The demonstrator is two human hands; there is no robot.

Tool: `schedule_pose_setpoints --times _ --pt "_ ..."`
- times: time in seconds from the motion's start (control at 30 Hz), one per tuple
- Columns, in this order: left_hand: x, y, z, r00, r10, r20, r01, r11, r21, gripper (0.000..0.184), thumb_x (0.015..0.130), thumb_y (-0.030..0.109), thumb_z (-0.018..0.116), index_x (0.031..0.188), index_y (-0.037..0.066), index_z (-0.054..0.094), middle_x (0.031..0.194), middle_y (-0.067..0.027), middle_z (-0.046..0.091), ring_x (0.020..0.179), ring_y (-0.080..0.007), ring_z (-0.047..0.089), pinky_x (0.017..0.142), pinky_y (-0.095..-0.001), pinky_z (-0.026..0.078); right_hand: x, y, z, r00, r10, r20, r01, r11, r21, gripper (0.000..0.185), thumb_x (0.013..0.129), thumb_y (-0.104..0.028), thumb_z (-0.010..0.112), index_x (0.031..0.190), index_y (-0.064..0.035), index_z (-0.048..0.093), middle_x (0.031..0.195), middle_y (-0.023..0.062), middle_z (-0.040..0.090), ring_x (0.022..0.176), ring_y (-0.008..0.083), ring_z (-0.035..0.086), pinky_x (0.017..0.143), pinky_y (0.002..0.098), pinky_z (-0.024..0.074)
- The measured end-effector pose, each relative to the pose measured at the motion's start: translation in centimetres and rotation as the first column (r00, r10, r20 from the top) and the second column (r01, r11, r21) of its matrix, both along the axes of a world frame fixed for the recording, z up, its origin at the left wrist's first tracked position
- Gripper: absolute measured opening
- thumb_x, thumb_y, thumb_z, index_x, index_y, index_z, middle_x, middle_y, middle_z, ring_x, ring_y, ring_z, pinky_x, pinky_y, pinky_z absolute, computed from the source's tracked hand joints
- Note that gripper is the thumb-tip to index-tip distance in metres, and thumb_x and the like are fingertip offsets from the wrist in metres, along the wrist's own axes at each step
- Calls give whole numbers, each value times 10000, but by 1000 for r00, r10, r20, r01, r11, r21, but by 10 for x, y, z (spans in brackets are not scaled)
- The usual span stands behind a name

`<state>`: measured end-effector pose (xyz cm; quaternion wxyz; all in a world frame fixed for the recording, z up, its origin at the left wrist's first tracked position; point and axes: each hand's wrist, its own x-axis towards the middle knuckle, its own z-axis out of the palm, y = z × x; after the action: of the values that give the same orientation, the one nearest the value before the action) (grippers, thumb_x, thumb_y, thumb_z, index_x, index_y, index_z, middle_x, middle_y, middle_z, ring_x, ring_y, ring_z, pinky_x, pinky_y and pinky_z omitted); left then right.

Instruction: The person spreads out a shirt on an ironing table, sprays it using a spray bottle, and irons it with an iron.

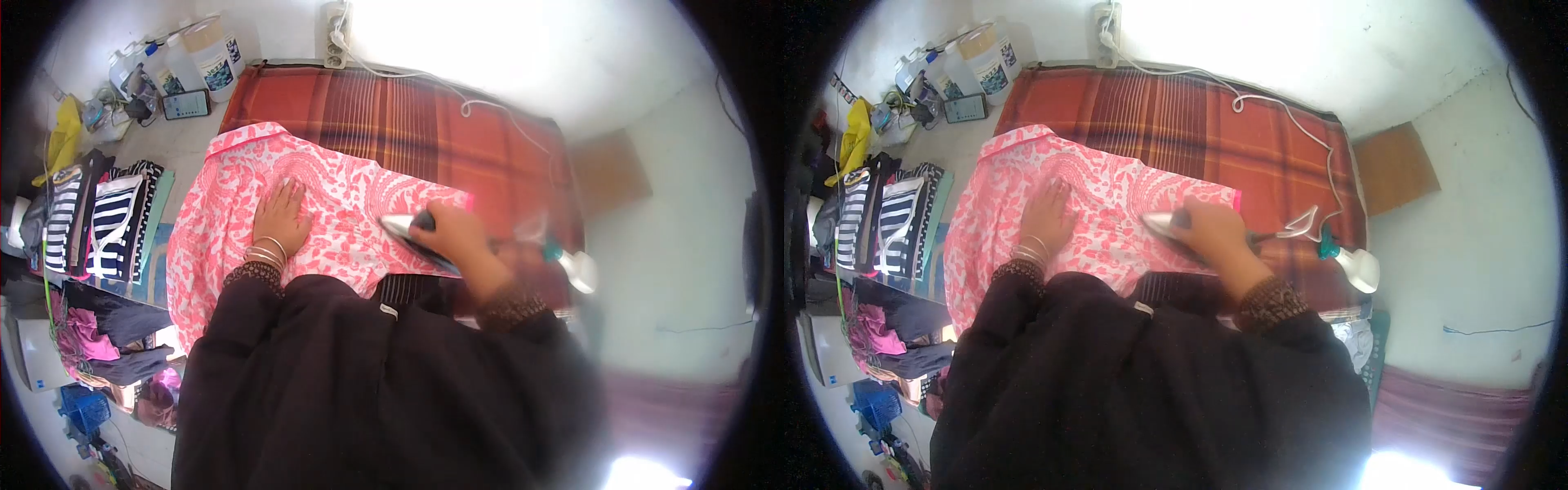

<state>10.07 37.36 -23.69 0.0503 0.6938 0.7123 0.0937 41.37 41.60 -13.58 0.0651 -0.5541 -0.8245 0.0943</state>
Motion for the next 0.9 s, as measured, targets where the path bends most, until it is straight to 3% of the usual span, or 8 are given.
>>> schedule_pose_setpoints --times 0.07,0.13,0.2,0.27,0.47,0.57,0.67,0.9 --pt "0 2 4 1000 3 -11 -3 1000 11 617 873 408 469 1416 129 380 1501 -91 309 1393 -250 259 1130 -471 168 11 -14 8 987 95 127 -78 989 -127 397 756 -481 679 888 -111 623 845 142 662 808 328 645 694 445 486" --pt "2 0 1 1000 -5 -15 5 1000 -2 618 871 397 473 1414 116 380 1497 -93 315 1390 -251 265 1128 -471 172 26 -12 -1 990 76 117 -66 993 -93 413 761 -498 671 916 -118 631 857 139 665 815 324 646 704 440 488" --pt "1 0 -2 1000 3 -5 -3 998 60 626 863 390 486 1410 105 383 1490 -93 328 1382 -252 281 1123 -471 184 34 -2 -4 982 -187 10 188 981 -51 421 758 -497 675 932 -116 635 860 135 668 824 328 647 706 439 486" --pt "2 0 0 1000 -11 4 11 997 76 623 854 377 497 1403 102 391 1483 -94 340 1374 -253 294 1119 -471 195 37 4 -3 973 -226 47 226 974 14 422 760 -496 674 934 -113 636 865 129 671 834 333 646 708 436 485" --pt "1 1 -1 1000 -1 -27 3 996 93 610 844 361 500 1389 101 408 1476 -94 349 1363 -253 312 1107 -477 213 27 -20 9 974 140 177 -114 982 -149 450 729 -532 685 898 -118 638 837 140 667 797 320 648 696 439 489" --pt "1 0 -5 1000 4 -22 -1 994 111 614 844 361 502 1392 101 404 1479 -92 346 1364 -252 312 1107 -475 213 28 6 -6 993 -101 61 102 994 -26 434 737 -506 686 904 -108 634 845 143 668 812 327 647 705 448 489" --pt "1 0 -3 1000 4 -11 -3 995 98 613 846 364 506 1390 100 407 1481 -90 345 1365 -251 310 1106 -473 216 17 36 -5 982 -184 40 183 982 40 415 748 -477 685 922 -103 631 852 148 669 825 339 645 713 452 491" --pt "-1 1 -2 1000 -6 8 5 996 87 612 844 363 511 1387 96 414 1482 -87 345 1363 -254 313 1104 -466 222 -22 -6 4 994 -99 38 103 985 -141 405 765 -461 675 905 -89 598 891 161 659 867 353 634 737 454 482"
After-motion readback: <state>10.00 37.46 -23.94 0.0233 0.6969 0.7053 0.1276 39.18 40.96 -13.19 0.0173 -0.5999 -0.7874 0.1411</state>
